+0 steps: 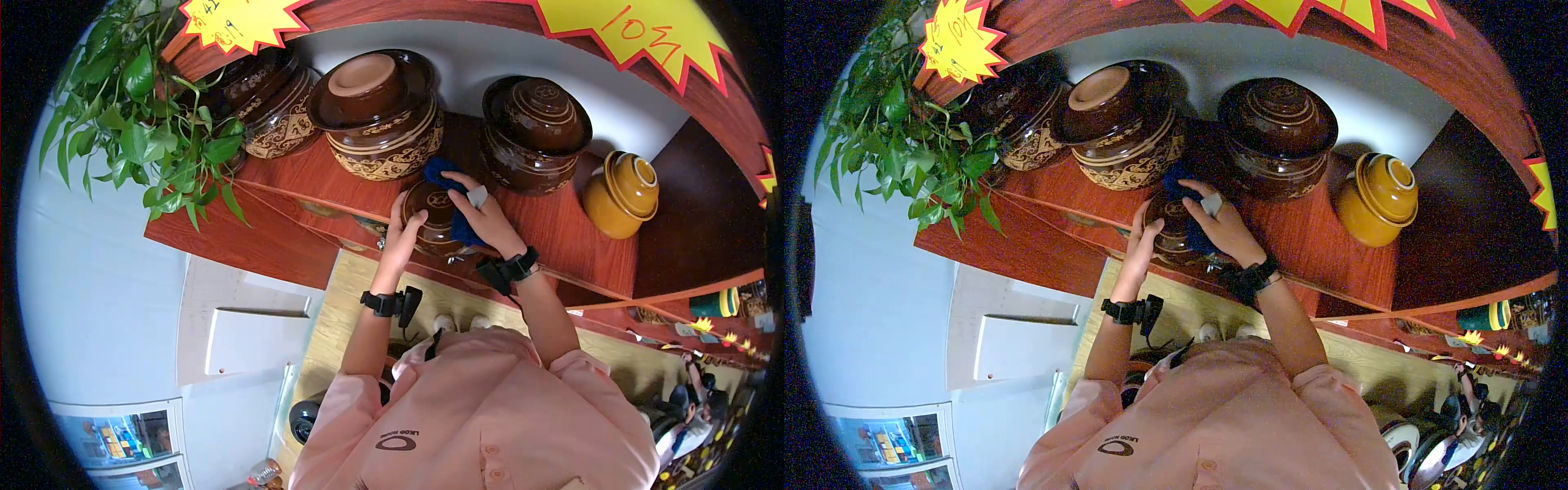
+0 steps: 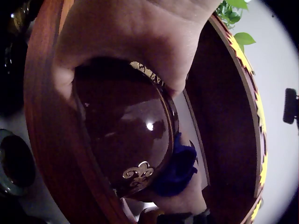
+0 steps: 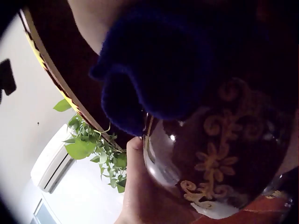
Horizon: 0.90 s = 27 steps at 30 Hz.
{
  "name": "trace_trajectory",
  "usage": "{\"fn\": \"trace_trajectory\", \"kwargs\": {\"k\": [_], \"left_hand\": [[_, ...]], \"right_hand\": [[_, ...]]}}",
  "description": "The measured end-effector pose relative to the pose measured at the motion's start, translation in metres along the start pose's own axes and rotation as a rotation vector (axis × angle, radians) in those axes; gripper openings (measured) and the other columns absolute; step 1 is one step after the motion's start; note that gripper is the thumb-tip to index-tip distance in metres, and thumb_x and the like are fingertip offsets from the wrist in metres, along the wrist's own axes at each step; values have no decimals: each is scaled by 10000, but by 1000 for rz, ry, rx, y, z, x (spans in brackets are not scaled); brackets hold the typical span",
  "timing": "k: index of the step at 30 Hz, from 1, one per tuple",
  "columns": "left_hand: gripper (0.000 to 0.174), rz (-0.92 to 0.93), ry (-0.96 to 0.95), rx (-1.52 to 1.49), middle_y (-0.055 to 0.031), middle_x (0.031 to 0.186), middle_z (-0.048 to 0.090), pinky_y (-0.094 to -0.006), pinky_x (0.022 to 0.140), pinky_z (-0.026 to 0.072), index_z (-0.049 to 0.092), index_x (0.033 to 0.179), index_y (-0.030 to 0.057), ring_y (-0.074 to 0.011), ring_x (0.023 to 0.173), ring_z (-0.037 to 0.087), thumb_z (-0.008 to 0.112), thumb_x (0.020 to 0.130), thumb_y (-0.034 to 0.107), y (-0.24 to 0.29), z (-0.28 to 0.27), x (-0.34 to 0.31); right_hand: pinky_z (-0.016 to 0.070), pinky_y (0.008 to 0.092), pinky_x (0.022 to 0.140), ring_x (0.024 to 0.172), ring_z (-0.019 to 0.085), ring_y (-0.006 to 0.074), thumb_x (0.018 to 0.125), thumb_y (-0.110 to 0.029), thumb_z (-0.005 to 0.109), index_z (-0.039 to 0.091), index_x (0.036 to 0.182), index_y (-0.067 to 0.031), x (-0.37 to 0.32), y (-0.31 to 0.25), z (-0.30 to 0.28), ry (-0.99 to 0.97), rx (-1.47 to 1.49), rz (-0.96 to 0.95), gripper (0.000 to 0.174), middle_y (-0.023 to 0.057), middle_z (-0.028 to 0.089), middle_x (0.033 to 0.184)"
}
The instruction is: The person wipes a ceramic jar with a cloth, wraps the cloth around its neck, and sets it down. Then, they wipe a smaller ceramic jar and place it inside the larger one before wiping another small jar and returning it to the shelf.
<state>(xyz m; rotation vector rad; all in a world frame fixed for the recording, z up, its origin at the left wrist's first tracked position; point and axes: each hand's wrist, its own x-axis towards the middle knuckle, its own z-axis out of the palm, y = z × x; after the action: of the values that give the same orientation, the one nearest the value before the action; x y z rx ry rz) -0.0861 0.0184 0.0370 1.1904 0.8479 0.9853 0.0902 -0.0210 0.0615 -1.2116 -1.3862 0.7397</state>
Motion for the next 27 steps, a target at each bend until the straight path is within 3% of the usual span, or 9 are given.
{"fn": "trace_trajectory", "kwargs": {"k": [2,5,11,15,17,20,27], "left_hand": [[650,-10,11,5,-129,1301,478,-303,1015,347,284,1406,-8,-195,1184,453,605,886,212,2,1,-1],[651,-18,15,21,-129,1310,471,-306,1017,346,284,1406,-7,-196,1190,450,606,888,223,6,3,-4],[657,-4,4,13,-131,1321,461,-310,1020,346,285,1407,-2,-198,1197,445,607,889,243,3,1,-3],[655,-23,4,2,-133,1314,467,-313,1020,347,287,1406,-2,-200,1195,448,608,889,242,6,2,-4],[650,-16,4,3,-134,1310,472,-313,1019,350,290,1404,-2,-202,1193,451,607,890,238,5,2,-3],[637,9,2,7,-135,1304,479,-313,1014,356,297,1399,-2,-204,1186,458,605,892,231,-2,0,0],[618,39,-2,23,-142,1299,484,-321,1011,361,313,1384,-7,-212,1182,464,604,895,234,-3,0,0]], "right_hand": [[425,311,847,935,567,219,950,-277,533,546,1257,-125,0,-1,-1,-12,5,36,343,127,615,1091],[427,304,792,837,537,199,947,-285,536,547,1256,-131,1,2,1,25,-4,-34,346,105,610,984],[414,292,704,721,461,170,938,-289,549,544,1256,-141,2,6,0,8,-1,5,351,67,536,811],[416,284,719,738,471,168,938,-297,550,531,1270,-143,0,5,-5,-18,-24,82,367,60,542,829],[415,281,728,752,471,162,940,-302,549,524,1278,-141,-1,6,-6,-1,-5,31,375,58,545,846],[334,301,1001,1145,479,188,982,-281,485,474,1312,-70,-1,4,-13,-115,27,172,392,104,536,1231],[305,307,1031,1206,439,208,992,-327,456,434,1344,-48,-7,17,-18,-70,36,211,449,123,495,1287]]}}
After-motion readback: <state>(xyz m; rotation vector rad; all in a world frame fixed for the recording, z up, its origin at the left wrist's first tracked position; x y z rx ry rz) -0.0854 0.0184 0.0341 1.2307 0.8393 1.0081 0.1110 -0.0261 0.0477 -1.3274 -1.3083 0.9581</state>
